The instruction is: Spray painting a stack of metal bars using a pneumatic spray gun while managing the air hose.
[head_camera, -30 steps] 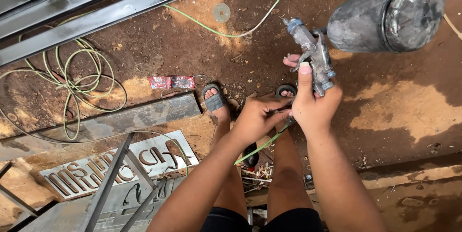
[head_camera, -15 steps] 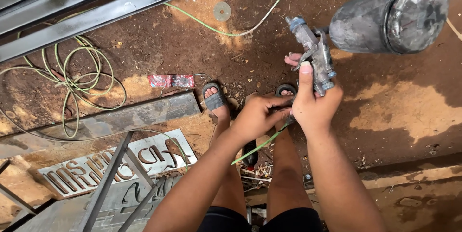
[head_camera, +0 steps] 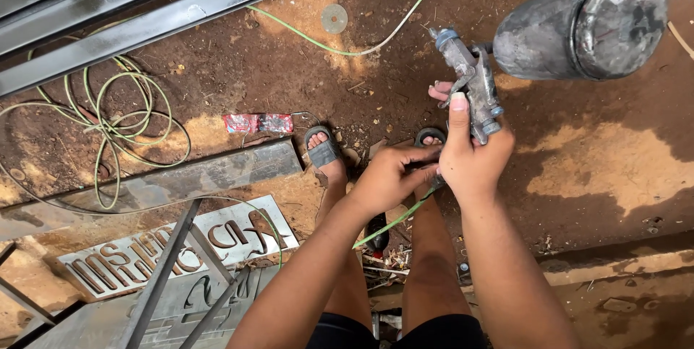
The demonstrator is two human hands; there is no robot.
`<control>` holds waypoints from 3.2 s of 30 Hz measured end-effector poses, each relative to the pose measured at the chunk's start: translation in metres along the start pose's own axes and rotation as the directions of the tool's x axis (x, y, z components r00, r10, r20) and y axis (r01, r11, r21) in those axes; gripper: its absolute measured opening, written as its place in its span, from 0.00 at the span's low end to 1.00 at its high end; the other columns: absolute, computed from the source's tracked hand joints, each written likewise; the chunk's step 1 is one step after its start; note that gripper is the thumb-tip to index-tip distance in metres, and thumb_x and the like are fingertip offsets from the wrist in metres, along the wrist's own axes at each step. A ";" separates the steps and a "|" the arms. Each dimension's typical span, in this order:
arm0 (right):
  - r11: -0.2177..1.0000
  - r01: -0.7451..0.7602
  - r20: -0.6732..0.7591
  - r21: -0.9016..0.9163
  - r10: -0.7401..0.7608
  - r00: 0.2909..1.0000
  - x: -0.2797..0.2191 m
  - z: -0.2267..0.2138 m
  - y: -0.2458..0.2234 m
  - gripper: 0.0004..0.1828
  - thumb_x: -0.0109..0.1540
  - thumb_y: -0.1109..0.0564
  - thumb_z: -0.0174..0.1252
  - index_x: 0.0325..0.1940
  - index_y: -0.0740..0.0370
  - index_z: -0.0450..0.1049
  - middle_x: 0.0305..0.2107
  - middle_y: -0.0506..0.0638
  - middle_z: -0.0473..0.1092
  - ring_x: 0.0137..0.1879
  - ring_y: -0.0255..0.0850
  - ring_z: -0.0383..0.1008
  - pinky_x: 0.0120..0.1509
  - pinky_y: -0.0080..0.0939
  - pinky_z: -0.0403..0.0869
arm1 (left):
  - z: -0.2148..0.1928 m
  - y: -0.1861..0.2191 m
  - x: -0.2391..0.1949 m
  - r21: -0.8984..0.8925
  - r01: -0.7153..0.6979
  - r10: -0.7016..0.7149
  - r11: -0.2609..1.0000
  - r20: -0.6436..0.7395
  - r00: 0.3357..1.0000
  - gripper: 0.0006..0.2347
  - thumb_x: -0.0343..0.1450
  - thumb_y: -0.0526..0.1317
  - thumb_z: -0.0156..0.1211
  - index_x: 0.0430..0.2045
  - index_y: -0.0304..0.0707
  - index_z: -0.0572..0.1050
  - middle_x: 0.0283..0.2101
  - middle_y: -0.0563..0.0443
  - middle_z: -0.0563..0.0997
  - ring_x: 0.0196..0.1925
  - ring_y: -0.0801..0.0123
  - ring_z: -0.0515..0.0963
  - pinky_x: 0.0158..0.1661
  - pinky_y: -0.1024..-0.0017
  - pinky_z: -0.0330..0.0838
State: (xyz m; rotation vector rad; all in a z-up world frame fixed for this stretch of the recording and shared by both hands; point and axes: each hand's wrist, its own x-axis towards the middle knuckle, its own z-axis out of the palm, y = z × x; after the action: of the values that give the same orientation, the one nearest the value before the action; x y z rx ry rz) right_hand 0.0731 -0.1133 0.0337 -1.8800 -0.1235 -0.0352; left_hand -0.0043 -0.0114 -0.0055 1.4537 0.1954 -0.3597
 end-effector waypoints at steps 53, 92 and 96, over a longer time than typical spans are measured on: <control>0.991 0.121 -0.079 -0.051 -0.125 0.989 0.022 0.017 0.004 0.08 0.72 0.68 0.51 0.44 0.76 0.74 0.40 0.65 0.77 0.46 0.56 0.83 0.52 0.55 0.80 | 0.072 -0.043 0.014 -0.654 0.058 -0.310 0.754 -0.276 0.910 0.12 0.84 0.42 0.42 0.40 0.42 0.75 0.32 0.60 0.73 0.38 0.79 0.71 0.46 0.77 0.69; 0.964 -0.054 0.155 -0.260 0.097 0.983 0.053 0.052 0.043 0.14 0.73 0.51 0.58 0.44 0.66 0.76 0.29 0.49 0.79 0.33 0.38 0.84 0.37 0.38 0.79 | 0.083 -0.055 -0.009 -0.098 0.282 -0.298 0.954 -0.249 0.921 0.10 0.76 0.42 0.46 0.48 0.38 0.65 0.33 0.40 0.79 0.33 0.46 0.79 0.38 0.58 0.70; 0.959 -0.072 0.194 -0.273 0.129 0.972 0.044 0.061 0.039 0.14 0.71 0.50 0.59 0.42 0.64 0.77 0.28 0.48 0.80 0.34 0.40 0.83 0.36 0.41 0.77 | 0.076 -0.054 -0.018 -0.087 0.274 -0.287 0.958 -0.269 0.919 0.13 0.75 0.41 0.47 0.51 0.35 0.64 0.34 0.37 0.78 0.33 0.50 0.76 0.36 0.58 0.67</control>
State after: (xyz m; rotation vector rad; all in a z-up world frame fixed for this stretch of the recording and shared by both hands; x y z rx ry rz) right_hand 0.1190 -0.0644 -0.0185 -2.1523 -0.1743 0.2291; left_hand -0.0469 -0.0889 -0.0408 1.4275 0.6428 -0.3775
